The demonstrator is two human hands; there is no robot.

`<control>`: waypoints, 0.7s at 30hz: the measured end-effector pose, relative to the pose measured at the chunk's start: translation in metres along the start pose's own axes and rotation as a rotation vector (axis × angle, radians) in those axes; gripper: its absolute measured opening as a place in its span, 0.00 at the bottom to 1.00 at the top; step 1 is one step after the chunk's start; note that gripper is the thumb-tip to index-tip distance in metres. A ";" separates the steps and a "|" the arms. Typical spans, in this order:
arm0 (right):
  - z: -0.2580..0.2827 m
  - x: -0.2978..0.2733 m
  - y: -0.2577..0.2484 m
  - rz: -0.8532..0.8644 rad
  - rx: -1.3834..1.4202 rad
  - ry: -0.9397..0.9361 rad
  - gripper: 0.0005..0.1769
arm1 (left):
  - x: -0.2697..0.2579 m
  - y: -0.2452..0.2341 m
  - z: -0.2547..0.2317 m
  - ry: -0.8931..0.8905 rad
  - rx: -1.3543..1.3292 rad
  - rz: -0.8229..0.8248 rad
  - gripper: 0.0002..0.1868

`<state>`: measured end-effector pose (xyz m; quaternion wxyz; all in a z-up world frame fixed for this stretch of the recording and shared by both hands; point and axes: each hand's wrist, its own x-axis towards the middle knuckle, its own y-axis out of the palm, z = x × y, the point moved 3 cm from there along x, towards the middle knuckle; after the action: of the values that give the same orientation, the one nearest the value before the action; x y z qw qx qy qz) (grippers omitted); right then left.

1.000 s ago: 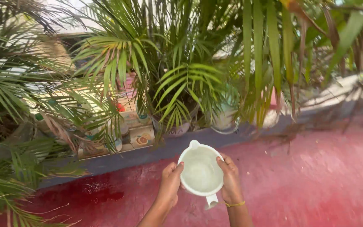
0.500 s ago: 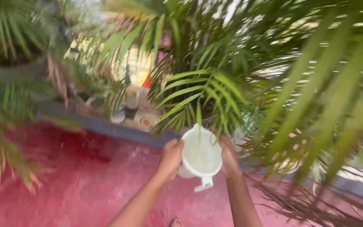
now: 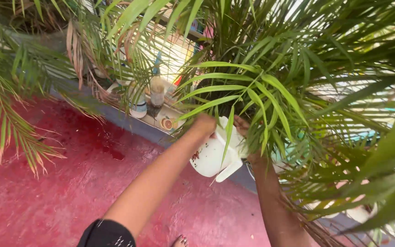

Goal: Water various potted plants and garden beds using a plastic mug and a bucket.

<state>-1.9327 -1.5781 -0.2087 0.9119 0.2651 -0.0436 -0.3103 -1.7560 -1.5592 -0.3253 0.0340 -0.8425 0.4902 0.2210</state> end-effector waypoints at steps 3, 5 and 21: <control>-0.001 0.022 -0.011 0.029 -0.069 0.022 0.43 | -0.008 -0.005 -0.047 -0.009 0.289 -0.091 0.11; -0.014 0.032 -0.047 0.240 -0.078 -0.141 0.35 | -0.017 -0.009 -0.084 -0.012 0.507 -0.160 0.13; 0.008 0.057 -0.030 0.143 -0.494 -0.349 0.31 | -0.009 0.002 -0.157 0.165 -0.598 -0.233 0.21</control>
<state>-1.9054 -1.6350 -0.2217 0.9470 -0.0256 -0.1412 -0.2873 -1.7082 -1.5962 -0.1799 -0.2294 -0.8806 0.3051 0.2808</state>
